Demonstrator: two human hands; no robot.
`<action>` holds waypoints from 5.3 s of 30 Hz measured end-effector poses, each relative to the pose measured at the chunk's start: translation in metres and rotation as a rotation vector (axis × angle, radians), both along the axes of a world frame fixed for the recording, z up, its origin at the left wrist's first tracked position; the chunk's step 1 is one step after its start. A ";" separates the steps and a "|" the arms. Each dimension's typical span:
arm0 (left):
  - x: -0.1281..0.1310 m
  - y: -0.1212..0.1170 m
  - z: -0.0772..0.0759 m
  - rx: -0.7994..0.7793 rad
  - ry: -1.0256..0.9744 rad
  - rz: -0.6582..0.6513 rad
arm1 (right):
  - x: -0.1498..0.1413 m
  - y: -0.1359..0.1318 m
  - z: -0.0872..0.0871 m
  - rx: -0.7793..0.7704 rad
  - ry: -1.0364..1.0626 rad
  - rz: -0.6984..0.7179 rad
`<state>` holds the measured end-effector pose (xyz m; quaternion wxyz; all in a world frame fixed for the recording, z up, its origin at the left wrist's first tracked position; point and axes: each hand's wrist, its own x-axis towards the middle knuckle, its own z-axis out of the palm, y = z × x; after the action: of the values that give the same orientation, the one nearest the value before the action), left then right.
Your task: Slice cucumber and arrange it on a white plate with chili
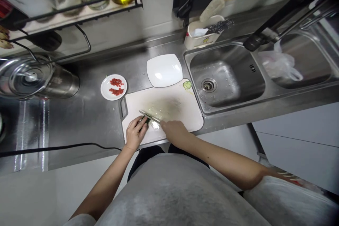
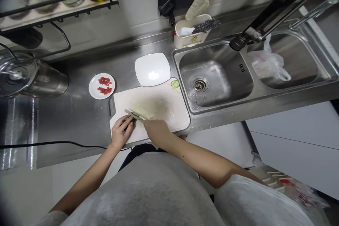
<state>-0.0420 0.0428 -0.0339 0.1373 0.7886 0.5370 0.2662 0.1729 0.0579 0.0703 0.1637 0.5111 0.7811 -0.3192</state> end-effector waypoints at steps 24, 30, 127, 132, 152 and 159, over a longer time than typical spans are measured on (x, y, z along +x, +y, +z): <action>0.001 0.000 0.002 -0.013 -0.014 0.006 | -0.013 0.003 -0.024 -0.022 0.055 -0.084; 0.002 0.000 0.003 -0.025 0.001 0.021 | -0.012 0.001 -0.027 0.002 0.057 -0.098; 0.013 0.003 0.006 0.108 0.000 0.101 | 0.003 -0.033 -0.007 0.100 -0.048 -0.111; 0.012 0.004 0.007 0.092 -0.008 0.099 | 0.001 -0.031 -0.009 0.101 -0.031 -0.108; 0.008 0.008 0.006 0.022 -0.042 0.105 | -0.007 -0.016 0.002 0.062 -0.008 -0.091; 0.009 0.008 0.007 0.023 -0.032 0.101 | -0.009 -0.011 0.000 0.058 0.019 -0.081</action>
<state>-0.0333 0.0510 -0.0268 0.1230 0.7578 0.5707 0.2915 0.1639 0.0467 0.0700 0.1284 0.5436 0.7703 -0.3076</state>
